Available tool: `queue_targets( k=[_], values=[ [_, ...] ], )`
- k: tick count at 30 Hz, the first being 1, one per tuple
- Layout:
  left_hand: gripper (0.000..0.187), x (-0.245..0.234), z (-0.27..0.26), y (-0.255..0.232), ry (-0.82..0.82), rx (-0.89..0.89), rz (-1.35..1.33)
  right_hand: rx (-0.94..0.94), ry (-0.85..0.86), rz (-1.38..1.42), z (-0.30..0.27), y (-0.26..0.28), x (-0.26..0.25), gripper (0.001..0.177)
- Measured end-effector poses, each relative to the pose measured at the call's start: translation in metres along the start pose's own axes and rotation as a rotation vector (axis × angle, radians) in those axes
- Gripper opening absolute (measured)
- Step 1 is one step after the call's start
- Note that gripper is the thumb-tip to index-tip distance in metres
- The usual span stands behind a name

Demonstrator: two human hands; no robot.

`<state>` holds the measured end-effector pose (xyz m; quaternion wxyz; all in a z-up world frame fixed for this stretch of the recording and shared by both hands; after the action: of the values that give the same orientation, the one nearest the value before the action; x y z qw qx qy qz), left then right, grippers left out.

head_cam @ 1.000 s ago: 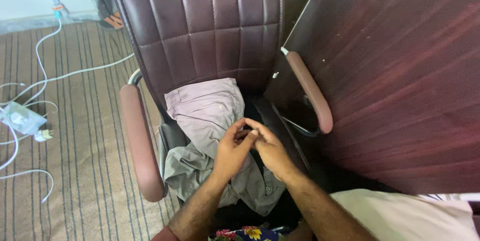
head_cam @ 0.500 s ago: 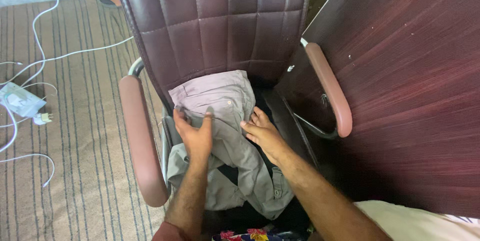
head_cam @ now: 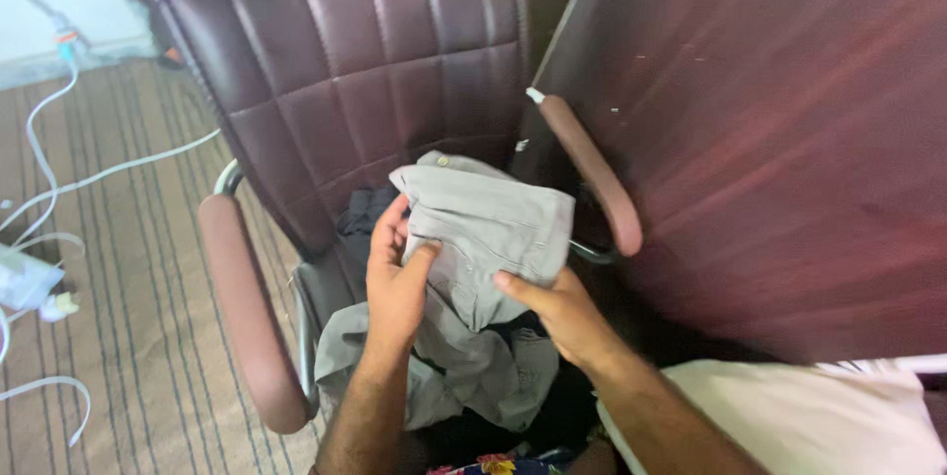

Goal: The person sorts various garments from a chair and places them into a closet shelf, including a dark shirt, a light-green shirt, a dark polka-dot garment, a striped shirt, a grey pair of pants, and two pairs of dark pants.

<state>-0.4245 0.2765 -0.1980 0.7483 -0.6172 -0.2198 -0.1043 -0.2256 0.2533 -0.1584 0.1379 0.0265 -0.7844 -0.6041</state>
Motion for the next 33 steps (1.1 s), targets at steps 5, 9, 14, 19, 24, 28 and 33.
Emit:
queue_targets(
  k=[5,9,14,19,24,28,33],
  values=[
    [0.069,0.085,0.006,-0.076,0.281,0.189,0.038,-0.249,-0.152,-0.079,-0.067,0.068,-0.037,0.05],
    [0.072,0.167,-0.001,-0.127,0.515,0.313,-0.056,-0.387,-0.365,-0.166,-0.13,0.134,-0.063,0.051],
    [0.07,0.262,-0.008,-0.176,0.743,0.393,-0.146,-0.569,-0.47,-0.274,-0.213,0.201,-0.079,0.05],
    [0.061,0.34,-0.036,-0.195,0.894,0.391,-0.202,-0.782,-0.56,-0.38,-0.289,0.234,-0.087,0.047],
    [0.064,0.404,-0.086,-0.178,1.166,0.338,-0.325,-0.776,-0.689,-0.229,-0.361,0.215,-0.097,0.048],
    [0.062,0.447,-0.151,-0.139,1.24,0.233,-0.303,-0.892,-0.939,-0.222,-0.421,0.174,-0.102,0.066],
    [0.064,0.491,-0.26,-0.104,1.355,0.276,-0.339,-0.716,-1.308,0.046,-0.492,0.114,-0.102,0.08]
  ],
)
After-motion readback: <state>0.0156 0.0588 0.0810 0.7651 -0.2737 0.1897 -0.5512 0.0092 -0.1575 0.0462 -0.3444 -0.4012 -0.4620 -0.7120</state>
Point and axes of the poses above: each hand's wrist, its own z-axis towards the middle knuckle, its own x-axis out of the palm, y = z × x, the point moved 2 cm from there along z, towards the middle knuckle, and after that the axes turned 1 degree about x, right-handed, at the moved point
